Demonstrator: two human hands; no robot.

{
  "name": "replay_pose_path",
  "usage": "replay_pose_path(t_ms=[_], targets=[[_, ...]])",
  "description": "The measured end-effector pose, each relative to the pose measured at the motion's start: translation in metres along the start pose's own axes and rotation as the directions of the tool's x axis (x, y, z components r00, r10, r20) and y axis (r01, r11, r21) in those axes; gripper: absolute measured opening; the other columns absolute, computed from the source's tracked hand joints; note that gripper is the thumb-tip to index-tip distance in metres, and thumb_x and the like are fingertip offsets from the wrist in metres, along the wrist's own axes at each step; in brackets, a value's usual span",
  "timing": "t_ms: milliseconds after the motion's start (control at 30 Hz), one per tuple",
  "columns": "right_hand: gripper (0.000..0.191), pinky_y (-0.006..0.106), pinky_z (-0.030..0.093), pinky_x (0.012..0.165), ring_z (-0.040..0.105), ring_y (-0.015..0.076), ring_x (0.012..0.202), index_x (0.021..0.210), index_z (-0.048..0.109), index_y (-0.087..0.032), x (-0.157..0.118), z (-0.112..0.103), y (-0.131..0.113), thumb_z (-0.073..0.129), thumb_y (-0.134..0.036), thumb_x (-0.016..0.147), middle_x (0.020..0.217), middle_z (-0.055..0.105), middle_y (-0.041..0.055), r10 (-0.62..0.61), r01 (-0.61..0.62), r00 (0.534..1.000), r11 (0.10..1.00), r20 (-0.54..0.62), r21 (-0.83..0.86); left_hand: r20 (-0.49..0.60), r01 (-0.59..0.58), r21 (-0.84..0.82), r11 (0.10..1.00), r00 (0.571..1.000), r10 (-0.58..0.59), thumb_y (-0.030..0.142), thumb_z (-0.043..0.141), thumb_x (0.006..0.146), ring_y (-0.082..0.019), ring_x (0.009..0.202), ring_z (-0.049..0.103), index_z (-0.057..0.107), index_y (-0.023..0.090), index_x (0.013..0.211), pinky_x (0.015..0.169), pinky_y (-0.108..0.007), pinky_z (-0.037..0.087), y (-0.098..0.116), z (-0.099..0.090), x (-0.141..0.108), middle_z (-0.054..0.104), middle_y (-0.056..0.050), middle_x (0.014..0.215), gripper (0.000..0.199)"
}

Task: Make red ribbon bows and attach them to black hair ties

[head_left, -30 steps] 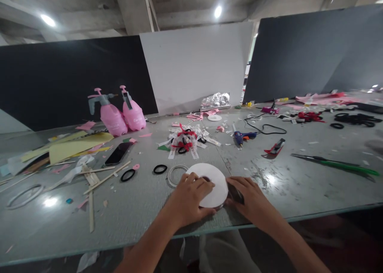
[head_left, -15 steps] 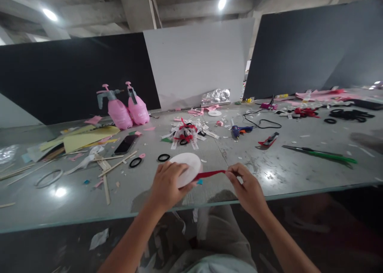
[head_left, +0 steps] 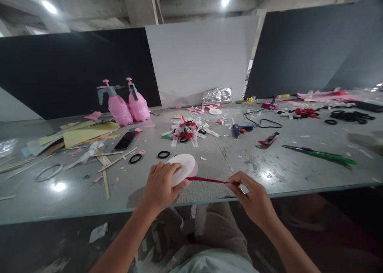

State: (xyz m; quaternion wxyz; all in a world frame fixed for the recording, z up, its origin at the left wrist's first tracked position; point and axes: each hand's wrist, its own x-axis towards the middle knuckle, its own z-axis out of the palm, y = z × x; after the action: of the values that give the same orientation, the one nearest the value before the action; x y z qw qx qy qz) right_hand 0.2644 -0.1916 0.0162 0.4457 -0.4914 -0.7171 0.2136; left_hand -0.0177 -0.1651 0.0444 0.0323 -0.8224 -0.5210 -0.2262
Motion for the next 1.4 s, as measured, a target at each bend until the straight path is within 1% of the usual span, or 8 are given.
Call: replay_pose_path(t_ms=[267,533,733,900,1067,1200,1300,1400], targets=[[0.007,0.02,0.043,0.062,0.056,0.0103,0.068,0.083,0.059,-0.02,-0.032,0.025,-0.054,0.056,-0.019,0.089,0.076,0.06,0.0,-0.115,0.073,0.969,0.979,0.217,0.193,-0.084,0.269,-0.427,0.863,0.939,-0.334,0.042,0.03,0.097,-0.023,0.114,0.052,0.048,0.027,0.13,0.1,-0.041,0.034,0.001,0.0,0.005,0.059,-0.006,0.125,0.04],[0.016,0.024,0.043,0.066,0.055,0.0127,0.073,0.083,0.056,-0.02,-0.033,0.035,-0.048,0.051,-0.005,0.085,0.078,0.06,0.001,-0.297,0.3,0.934,0.954,0.2,0.02,-0.141,0.106,-0.942,0.318,0.736,-0.663,0.053,0.057,0.083,-0.025,0.118,0.055,0.05,0.028,0.128,0.094,-0.035,0.046,-0.019,0.003,0.009,0.058,-0.005,0.129,0.052],[0.014,0.029,0.046,0.07,0.056,0.017,0.08,0.087,0.059,-0.021,-0.032,-0.001,-0.002,0.049,-0.014,0.092,0.083,0.06,0.0041,-0.275,0.321,0.943,0.901,0.189,-0.292,0.09,-0.082,-0.983,-0.167,0.578,-0.811,0.05,0.051,0.086,-0.027,0.121,0.055,0.06,0.026,0.123,0.096,-0.042,0.049,-0.027,-0.019,0.002,0.063,-0.005,0.126,0.045],[0.012,0.039,0.05,0.08,0.058,0.0229,0.09,0.093,0.063,-0.023,-0.033,-0.004,0.019,0.051,-0.026,0.092,0.096,0.061,0.0078,-0.175,0.201,0.98,0.877,0.097,-0.437,0.273,-0.152,-0.877,-0.455,0.622,-0.734,0.049,0.049,0.087,-0.028,0.115,0.06,0.061,0.027,0.123,0.099,-0.047,0.047,-0.038,-0.022,-0.011,0.071,-0.005,0.113,0.044],[0.056,0.045,0.045,0.101,0.047,0.0271,0.126,0.14,0.041,-0.024,-0.015,0.006,-0.009,0.057,-0.04,0.088,0.135,0.049,0.0133,-0.09,0.118,0.987,0.968,0.134,-0.221,0.199,-0.162,-0.913,-0.375,0.626,-0.754,0.048,0.057,0.081,-0.029,0.107,0.065,0.062,0.023,0.122,0.098,-0.046,0.048,-0.03,-0.025,-0.016,0.074,-0.006,0.102,0.049],[0.052,0.045,0.039,0.106,0.047,0.0229,0.129,0.14,0.041,-0.024,0.013,0.03,-0.043,0.043,-0.049,0.095,0.138,0.051,0.0135,-0.006,-0.054,0.976,0.961,0.218,0.272,0.136,-0.085,-0.967,-0.239,0.62,-0.773,0.036,0.06,0.077,-0.024,0.09,0.07,0.064,0.026,0.117,0.092,-0.043,0.053,-0.023,-0.019,-0.024,0.076,-0.001,0.088,0.042],[0.05,0.04,0.047,0.095,0.063,0.0196,0.104,0.117,0.062,-0.019,0.026,0.054,-0.067,0.038,-0.057,0.094,0.105,0.069,0.0098,-0.105,-0.277,0.857,0.732,0.505,0.622,0.123,-0.011,-0.984,-0.176,0.672,-0.73,0.047,0.055,0.08,-0.024,0.086,0.07,0.066,0.029,0.114,0.084,-0.042,0.056,-0.025,-0.011,-0.031,0.075,-0.001,0.087,0.04],[0.05,0.031,0.05,0.084,0.065,0.0148,0.076,0.084,0.07,-0.016,0.021,0.07,-0.081,0.04,-0.055,0.093,0.075,0.068,0.0042,-0.245,-0.513,0.675,0.522,0.696,0.682,0.123,0.027,-0.989,-0.148,0.712,-0.692,0.053,0.052,0.081,-0.025,0.091,0.069,0.065,0.031,0.115,0.081,-0.042,0.057,-0.031,-0.006,-0.039,0.075,-0.003,0.093,0.043]])
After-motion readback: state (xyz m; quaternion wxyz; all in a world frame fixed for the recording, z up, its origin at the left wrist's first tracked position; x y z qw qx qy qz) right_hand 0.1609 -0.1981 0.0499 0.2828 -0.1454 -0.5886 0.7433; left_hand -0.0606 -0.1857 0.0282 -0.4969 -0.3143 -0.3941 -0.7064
